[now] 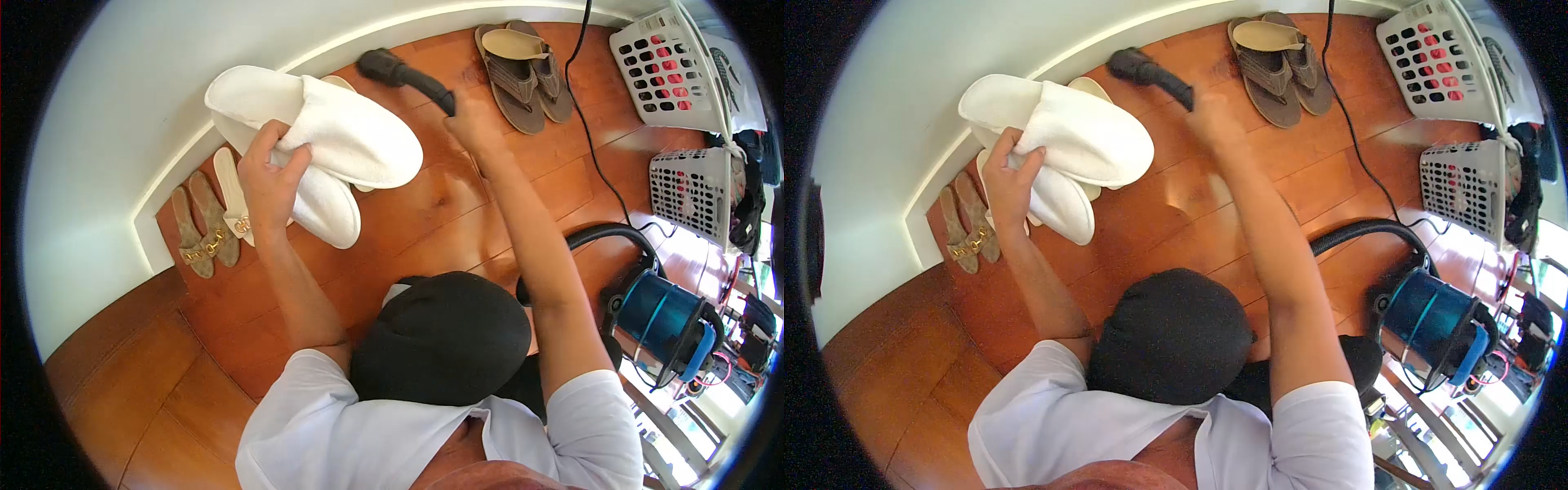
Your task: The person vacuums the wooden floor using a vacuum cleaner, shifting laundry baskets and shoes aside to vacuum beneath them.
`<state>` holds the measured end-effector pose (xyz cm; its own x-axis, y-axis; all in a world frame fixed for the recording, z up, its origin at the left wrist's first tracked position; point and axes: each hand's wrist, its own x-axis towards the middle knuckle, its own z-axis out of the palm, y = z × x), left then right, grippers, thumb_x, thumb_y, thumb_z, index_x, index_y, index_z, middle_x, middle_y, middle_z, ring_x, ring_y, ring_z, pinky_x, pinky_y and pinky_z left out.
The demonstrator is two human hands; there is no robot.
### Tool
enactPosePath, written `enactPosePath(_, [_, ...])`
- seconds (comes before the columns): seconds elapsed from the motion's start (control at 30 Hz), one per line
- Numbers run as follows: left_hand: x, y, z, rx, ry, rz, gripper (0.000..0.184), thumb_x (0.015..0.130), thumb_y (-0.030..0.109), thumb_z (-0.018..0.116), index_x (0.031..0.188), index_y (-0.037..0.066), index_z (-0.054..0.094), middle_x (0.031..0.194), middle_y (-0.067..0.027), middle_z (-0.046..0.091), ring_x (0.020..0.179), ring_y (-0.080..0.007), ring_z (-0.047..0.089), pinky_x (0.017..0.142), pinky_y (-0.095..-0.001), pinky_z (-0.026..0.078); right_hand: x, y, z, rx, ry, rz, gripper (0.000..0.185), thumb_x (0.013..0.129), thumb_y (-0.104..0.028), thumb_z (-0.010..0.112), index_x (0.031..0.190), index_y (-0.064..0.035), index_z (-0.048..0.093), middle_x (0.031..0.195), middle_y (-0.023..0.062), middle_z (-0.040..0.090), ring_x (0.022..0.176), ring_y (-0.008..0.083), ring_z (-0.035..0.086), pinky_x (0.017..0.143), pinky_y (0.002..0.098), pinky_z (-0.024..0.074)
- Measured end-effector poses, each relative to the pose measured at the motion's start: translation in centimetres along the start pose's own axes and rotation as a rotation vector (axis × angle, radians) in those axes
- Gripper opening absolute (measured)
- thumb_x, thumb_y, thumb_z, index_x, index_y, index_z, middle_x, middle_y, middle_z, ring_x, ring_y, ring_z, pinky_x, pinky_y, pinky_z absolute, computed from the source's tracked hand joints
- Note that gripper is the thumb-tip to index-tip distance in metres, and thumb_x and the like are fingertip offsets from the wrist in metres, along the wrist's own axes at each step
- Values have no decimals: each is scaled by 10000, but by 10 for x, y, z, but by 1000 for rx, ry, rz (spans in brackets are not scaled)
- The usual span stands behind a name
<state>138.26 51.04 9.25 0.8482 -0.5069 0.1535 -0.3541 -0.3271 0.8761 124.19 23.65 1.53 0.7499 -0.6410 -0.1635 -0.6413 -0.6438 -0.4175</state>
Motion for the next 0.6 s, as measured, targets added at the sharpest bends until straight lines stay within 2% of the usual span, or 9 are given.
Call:
enactPosePath(0.07, [-1, 11, -9, 50, 29, -18, 201, 723, 79, 675, 888, 7, 585, 788, -61, 607, 736, -153, 546, 710, -282, 450, -4, 24, -15, 4, 107, 91, 397, 758, -149, 655, 1116, -35, 528, 866, 274, 648, 833, 436, 636, 736, 507, 489])
enactPosePath(0.13, [-1, 18, -15, 86, 76, -3, 187, 729, 62, 672, 883, 3, 583, 762, -55, 597, 730, -135, 539, 712, -274, 449, 0, 63, -38, 118, 45, 324, 365, 789, -201, 633, 1088, -15, 534, 976, 285, 651, 970, 447, 624, 839, 499, 486])
enactPosePath(0.27, [-2, 17, -10, 56, 74, 1, 179, 733, 54, 668, 881, 5, 580, 758, -46, 580, 734, -120, 532, 711, -268, 448, -10, 52, -43, 54, 52, 267, 311, 788, -140, 602, 1051, 6, 524, 954, 287, 647, 952, 443, 628, 840, 501, 486])
enactPosePath(0.3, [-1, 15, -6, -20, 59, 10, 176, 734, 55, 667, 879, 6, 580, 758, -46, 579, 734, -121, 533, 711, -270, 449, -21, 49, -27, 138, 31, 211, 286, 795, -113, 585, 1046, 10, 528, 948, 288, 644, 938, 454, 625, 820, 506, 491])
enactPosePath(0.33, [0, 15, -2, -99, 47, 19, 173, 736, 56, 666, 877, 8, 580, 758, -46, 579, 735, -122, 534, 711, -271, 449, -39, 40, -17, 108, 64, 47, 269, 809, -114, 577, 1041, 14, 534, 940, 288, 643, 923, 458, 624, 800, 510, 494])
enactPosePath(0.37, [1, 18, 0, -70, 40, 17, 171, 736, 57, 667, 875, 8, 579, 759, -46, 579, 736, -125, 534, 712, -273, 449, -53, 30, -9, 67, -86, 58, 285, 808, -133, 604, 1046, 10, 543, 928, 287, 645, 905, 450, 628, 801, 505, 494])
enactPosePath(0.43, [0, 25, -2, -2, 22, 8, 168, 737, 59, 669, 869, 9, 577, 760, -47, 580, 737, -129, 533, 713, -275, 448, -85, 13, -22, 22, -165, 23, 300, 795, -154, 643, 1031, 3, 545, 882, 273, 651, 878, 421, 642, 787, 492, 503])
enactPosePath(0.53, [1, 22, -9, 120, 47, 69, 165, 739, 64, 672, 858, 6, 573, 763, -46, 591, 738, -135, 530, 718, -279, 445, -75, 39, -55, 155, -160, 187, 317, 776, -161, 667, 1021, -6, 539, 838, 256, 651, 852, 393, 654, 762, 482, 508])
enactPosePath(0.6, [-2, 26, -12, 78, 76, 26, 169, 737, 66, 675, 857, 4, 573, 761, -48, 593, 735, -136, 527, 724, -279, 443, -64, 61, -63, 211, -96, 347, 310, 771, -149, 666, 1015, -10, 534, 822, 254, 647, 844, 380, 657, 750, 481, 507])
